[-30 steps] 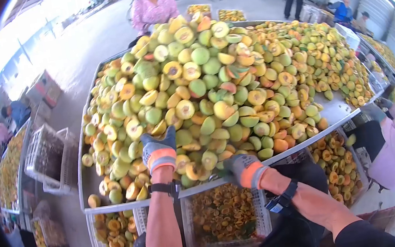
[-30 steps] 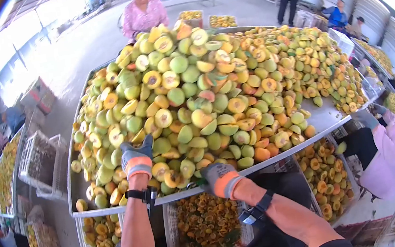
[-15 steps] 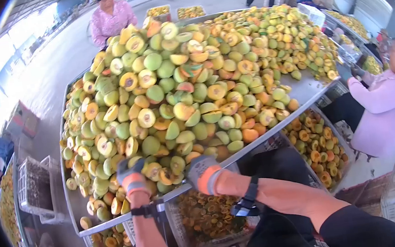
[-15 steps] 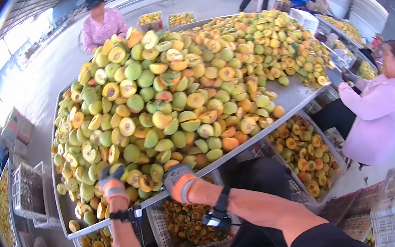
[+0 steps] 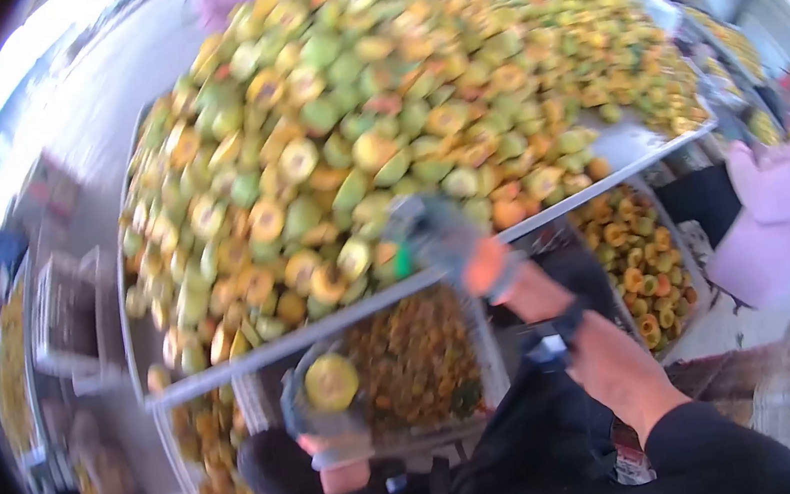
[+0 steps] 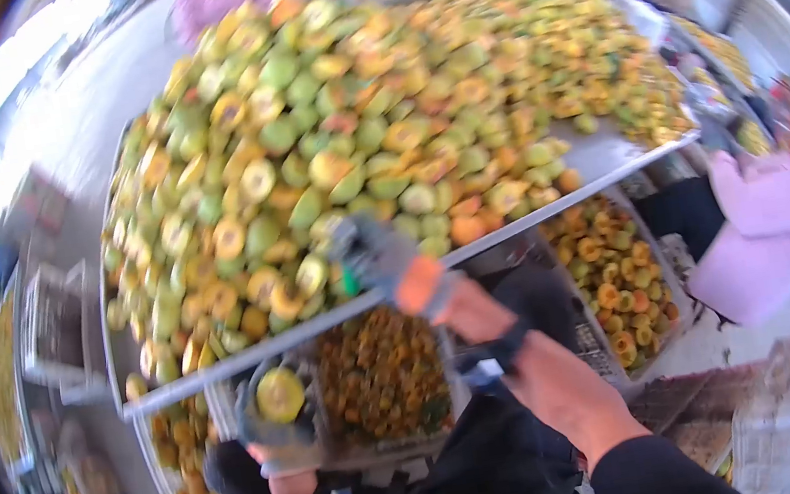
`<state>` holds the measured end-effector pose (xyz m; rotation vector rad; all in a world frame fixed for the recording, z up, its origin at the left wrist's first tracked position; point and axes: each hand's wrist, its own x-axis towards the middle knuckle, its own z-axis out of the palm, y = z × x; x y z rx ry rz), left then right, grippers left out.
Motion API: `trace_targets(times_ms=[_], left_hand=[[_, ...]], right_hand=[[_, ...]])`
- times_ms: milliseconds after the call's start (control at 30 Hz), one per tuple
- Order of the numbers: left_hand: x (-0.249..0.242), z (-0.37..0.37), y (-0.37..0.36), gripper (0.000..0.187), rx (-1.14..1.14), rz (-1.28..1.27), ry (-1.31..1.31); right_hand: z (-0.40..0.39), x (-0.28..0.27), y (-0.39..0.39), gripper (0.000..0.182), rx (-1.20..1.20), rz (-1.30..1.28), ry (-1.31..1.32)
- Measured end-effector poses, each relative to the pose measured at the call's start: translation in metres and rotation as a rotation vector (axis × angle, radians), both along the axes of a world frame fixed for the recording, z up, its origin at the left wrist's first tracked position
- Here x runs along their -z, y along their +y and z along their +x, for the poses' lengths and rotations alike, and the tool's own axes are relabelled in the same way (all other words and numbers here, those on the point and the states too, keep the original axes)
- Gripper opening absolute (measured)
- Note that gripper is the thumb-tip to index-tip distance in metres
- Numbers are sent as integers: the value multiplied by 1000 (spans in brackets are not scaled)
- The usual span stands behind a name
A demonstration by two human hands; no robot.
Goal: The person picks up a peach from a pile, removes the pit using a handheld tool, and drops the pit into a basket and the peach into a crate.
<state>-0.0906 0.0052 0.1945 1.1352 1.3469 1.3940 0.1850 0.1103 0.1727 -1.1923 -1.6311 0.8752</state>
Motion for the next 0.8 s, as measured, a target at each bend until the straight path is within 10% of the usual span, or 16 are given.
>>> trace_targets(times_ms=[33, 100, 267, 400, 467, 800], left_hand=[[4, -10, 0, 40, 12, -403, -828], [3, -3, -11, 48, 179, -331, -941], [-7, 15, -38, 51, 193, -404, -959], [8, 23, -57, 51, 98, -449, -805], [3, 27, -64, 50, 112, -429, -803], [-2, 29, -83, 45, 78, -217, -461]], right_hand=[[-13, -29, -26, 30, -7, -103, 360], [-24, -90, -80, 35, -36, -313, 722], [-48, -57, -174, 43, -158, -793, 497], [-73, -37, -202, 27, -27, -622, 158], [-77, -25, -202, 26, -105, 104, -202], [-100, -48, -206, 24, -164, -122, -319]])
